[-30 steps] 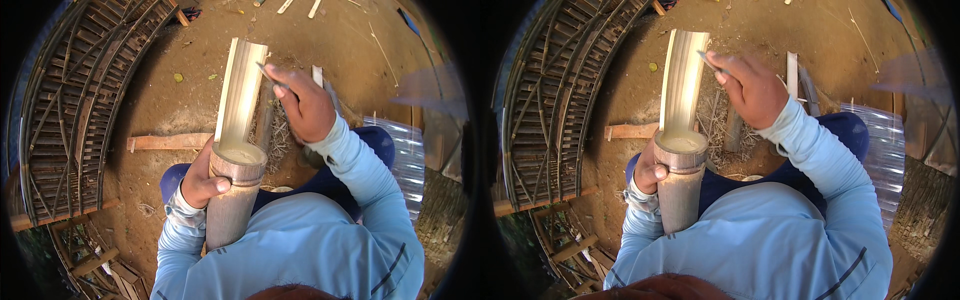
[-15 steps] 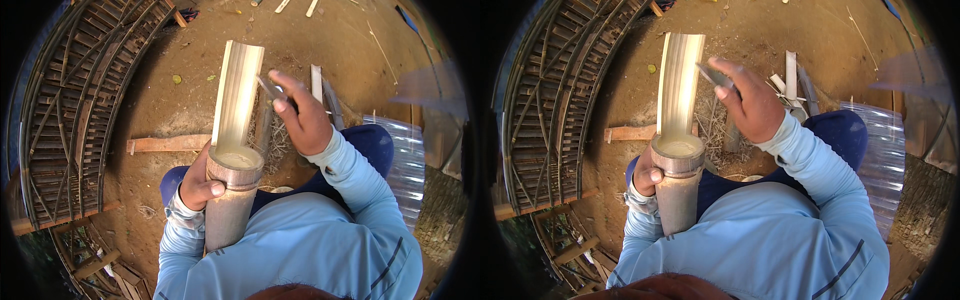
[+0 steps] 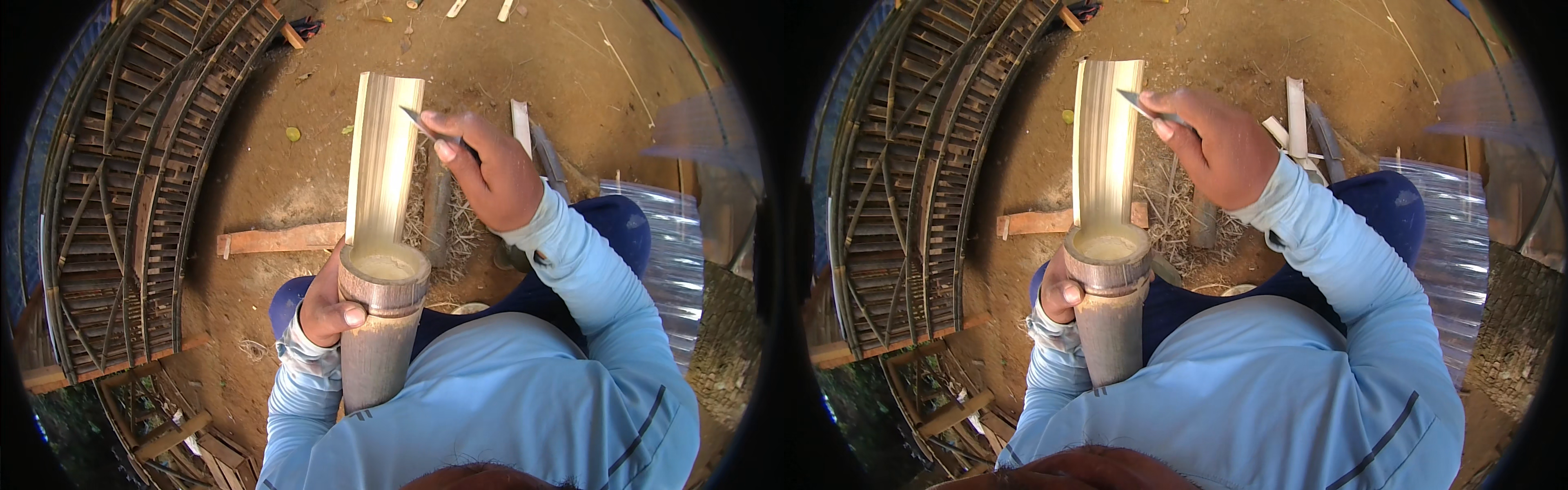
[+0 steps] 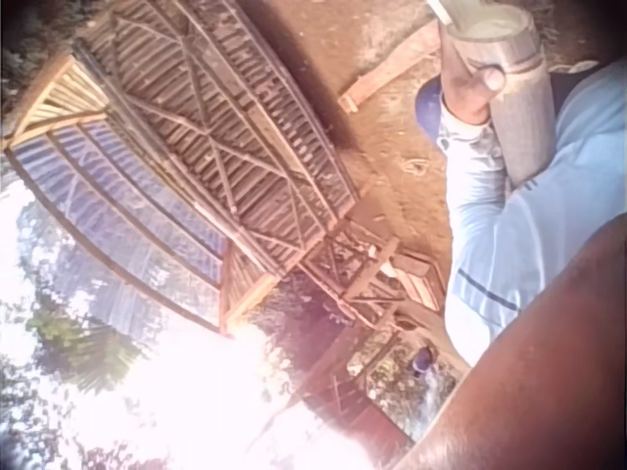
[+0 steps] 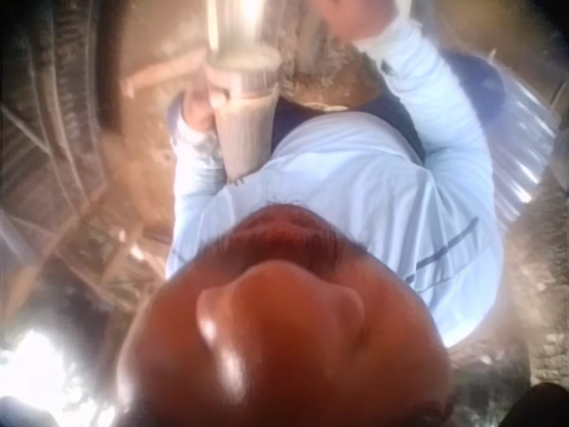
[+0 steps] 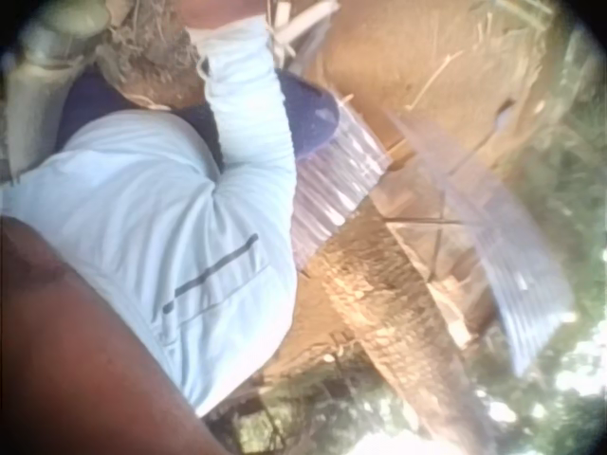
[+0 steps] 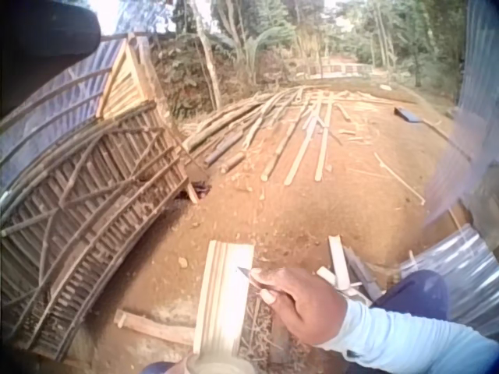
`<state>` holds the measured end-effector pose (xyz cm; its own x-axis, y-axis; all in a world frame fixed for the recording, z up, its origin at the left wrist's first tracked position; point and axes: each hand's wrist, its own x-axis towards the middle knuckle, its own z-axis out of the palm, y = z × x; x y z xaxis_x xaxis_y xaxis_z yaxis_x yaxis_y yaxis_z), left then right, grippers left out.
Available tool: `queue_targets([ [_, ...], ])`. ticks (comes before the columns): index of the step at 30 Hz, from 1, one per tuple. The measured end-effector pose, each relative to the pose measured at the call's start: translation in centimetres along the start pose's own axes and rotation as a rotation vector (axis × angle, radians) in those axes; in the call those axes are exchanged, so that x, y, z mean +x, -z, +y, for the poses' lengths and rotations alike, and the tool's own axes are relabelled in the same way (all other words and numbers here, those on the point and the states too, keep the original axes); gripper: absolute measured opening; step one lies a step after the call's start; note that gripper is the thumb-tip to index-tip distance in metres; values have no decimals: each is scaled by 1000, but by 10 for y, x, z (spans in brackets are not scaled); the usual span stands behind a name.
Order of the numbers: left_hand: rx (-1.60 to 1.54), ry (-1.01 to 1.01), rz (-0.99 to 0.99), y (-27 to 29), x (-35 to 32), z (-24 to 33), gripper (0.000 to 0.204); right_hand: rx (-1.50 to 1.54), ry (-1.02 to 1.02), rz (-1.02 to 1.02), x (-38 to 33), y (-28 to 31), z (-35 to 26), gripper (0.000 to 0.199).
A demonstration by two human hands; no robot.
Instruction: The person sits on the ground and uses a knife to shave and smooth the surface of a split bamboo stalk. They hold the bamboo with one hand and carefully remove thin layers of material with the other, rotating the piece to work on different sections.
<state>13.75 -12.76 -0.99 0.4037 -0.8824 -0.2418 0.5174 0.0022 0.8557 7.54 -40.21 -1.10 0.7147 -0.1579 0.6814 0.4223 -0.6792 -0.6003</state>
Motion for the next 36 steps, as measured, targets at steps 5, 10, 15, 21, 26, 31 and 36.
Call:
queue_targets([
  [5, -45, 5, -16, -1, 3, -1, 114, -11, -148, 4, 27, 7, 34, 31],
  [10, -60, 12, -63, 2, 6, -1, 113, 173, -502, 45, 29, 22, 52, 33],
  [15, 13, -40, 32, -2, 1, -3, 102, 32, -105, -4, 6, 14, -1, 29],
  [21, 100, -78, 142, -10, -7, 2, 103, -108, -189, -235, -14, 14, -43, 26],
  [26, 135, -88, 176, -19, -8, 9, 106, -211, -155, -186, -11, 13, -35, 25],
  [31, 186, -74, 172, -20, -8, 13, 109, -165, -123, -200, 2, 17, -26, 27],
  [36, 196, -75, 161, -19, -7, 14, 110, -197, -95, -140, 2, 13, -22, 24],
])
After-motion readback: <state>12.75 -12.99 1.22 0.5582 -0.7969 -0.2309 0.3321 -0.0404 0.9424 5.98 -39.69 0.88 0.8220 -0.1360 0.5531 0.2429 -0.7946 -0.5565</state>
